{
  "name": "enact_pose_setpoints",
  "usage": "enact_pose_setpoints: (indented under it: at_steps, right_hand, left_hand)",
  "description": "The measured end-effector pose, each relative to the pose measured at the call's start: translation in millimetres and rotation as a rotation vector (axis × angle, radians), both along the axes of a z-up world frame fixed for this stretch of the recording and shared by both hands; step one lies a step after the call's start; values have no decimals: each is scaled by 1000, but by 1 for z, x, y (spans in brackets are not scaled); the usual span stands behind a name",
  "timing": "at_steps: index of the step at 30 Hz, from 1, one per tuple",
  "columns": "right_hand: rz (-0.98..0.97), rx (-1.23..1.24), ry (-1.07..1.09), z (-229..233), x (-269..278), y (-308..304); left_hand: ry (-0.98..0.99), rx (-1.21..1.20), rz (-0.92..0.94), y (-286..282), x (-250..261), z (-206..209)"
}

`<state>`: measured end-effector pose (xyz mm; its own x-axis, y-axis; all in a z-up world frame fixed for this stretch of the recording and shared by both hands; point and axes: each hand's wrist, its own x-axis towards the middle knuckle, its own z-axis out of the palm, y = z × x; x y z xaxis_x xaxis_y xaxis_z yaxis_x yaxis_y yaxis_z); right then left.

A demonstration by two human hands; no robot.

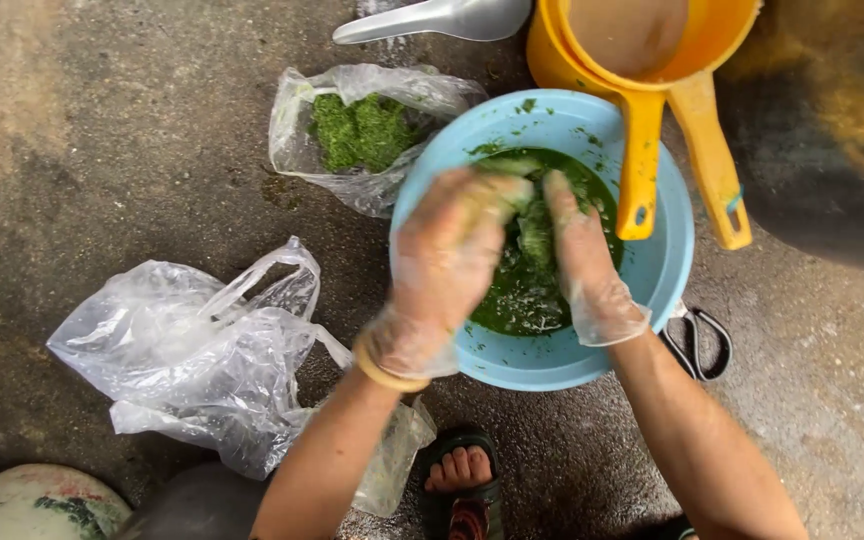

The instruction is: The person kneads and squeezes a green leafy mixture in a blue bowl, then pours the liquid through a yellow strainer into a larger yellow bucket. They transfer the remaining solids into a plastic bag and repeat the straining process.

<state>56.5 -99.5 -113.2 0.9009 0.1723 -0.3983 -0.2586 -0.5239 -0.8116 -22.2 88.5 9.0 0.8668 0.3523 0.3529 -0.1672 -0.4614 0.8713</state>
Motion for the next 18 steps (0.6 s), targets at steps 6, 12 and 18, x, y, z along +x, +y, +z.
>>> enact_pose_setpoints:
  at_steps: [6, 12, 18]
  right_hand:
    - [-401, 590, 543, 113, -5, 47]
    - [361, 537, -161, 157, 22, 126]
    - [1113, -671, -1042, 126, 28, 250]
  left_hand:
    - [399, 815, 131, 119, -18, -66]
    - [457, 848, -92, 115, -57, -87]
    - [514, 888, 284, 137, -32, -49]
